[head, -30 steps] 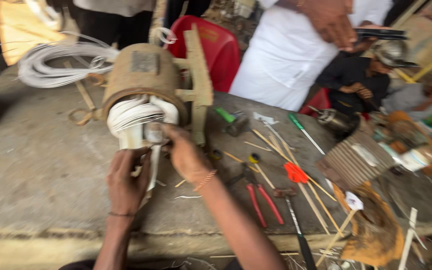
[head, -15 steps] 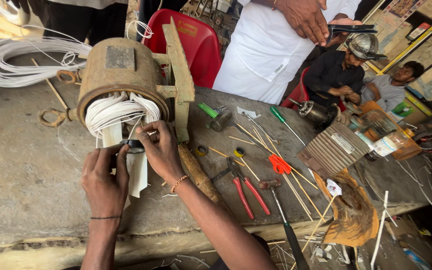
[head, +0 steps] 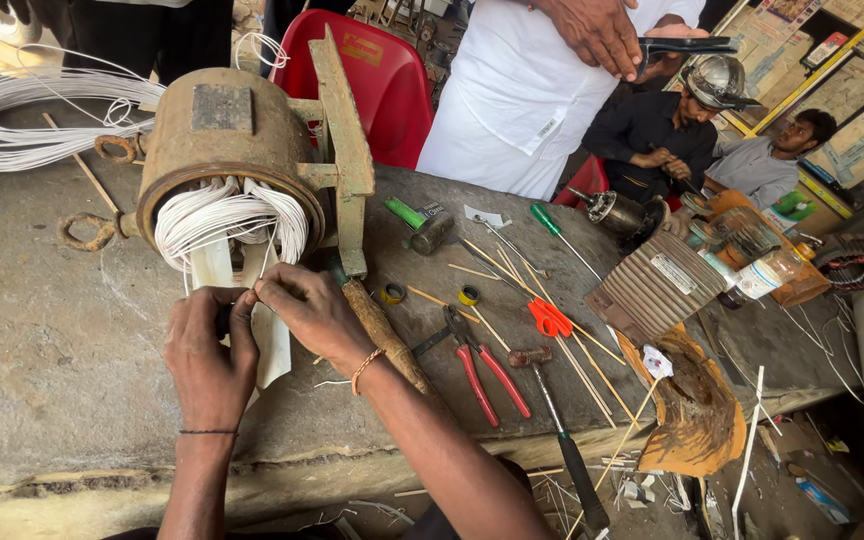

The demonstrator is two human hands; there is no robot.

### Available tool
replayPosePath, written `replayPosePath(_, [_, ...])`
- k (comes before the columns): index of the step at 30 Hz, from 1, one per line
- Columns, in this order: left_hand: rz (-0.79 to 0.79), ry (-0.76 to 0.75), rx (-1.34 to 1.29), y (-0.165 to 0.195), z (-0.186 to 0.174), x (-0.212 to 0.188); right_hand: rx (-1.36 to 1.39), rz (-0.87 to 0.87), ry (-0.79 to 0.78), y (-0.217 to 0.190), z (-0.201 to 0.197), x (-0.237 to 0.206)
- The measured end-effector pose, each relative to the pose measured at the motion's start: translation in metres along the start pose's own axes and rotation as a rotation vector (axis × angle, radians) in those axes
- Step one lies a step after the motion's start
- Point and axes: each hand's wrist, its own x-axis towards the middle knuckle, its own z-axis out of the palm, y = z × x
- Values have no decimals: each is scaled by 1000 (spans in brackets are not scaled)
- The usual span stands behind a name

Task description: The person sits at a low stone workbench and uses red-handled pliers to cut and trim white plastic strips and wire, then presses black tape onto a strip and uses orange-handled scissors to cut small pieces of material. Thin wooden sticks and hand tools are scattered across the bench.

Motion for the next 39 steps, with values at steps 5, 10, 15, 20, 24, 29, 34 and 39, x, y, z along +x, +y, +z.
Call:
replayPosePath(5, [25,-19,5,-4,1,-1,-108,-123,96,-1,1,7])
replayPosePath(10, [14,-8,-59,-12,6,3,-320,-394,-45,-64,-7,-28])
replayPosePath(15, [-76,-42,-81,-14,-2,-1,-21,-540,-331,-100,1,-114])
replayPosePath(20, [101,-24,95,3,-23,2,-70,-149,-355,-76,-51,-135])
replayPosePath(24, [149,105,87,26,-36,4,-318,-148,-140,-41,-78,-172])
replayPosePath(29, [168,177,-5,52,-43,-17,-661,-140,326,33,-127,-180])
replayPosePath(34, [237,-82,-184,63,4,-40,-997,-167,297,80,-139,-180])
replayPosePath(39, [257,-438,53,47,83,-25,-798,-74,310,81,-143,-179])
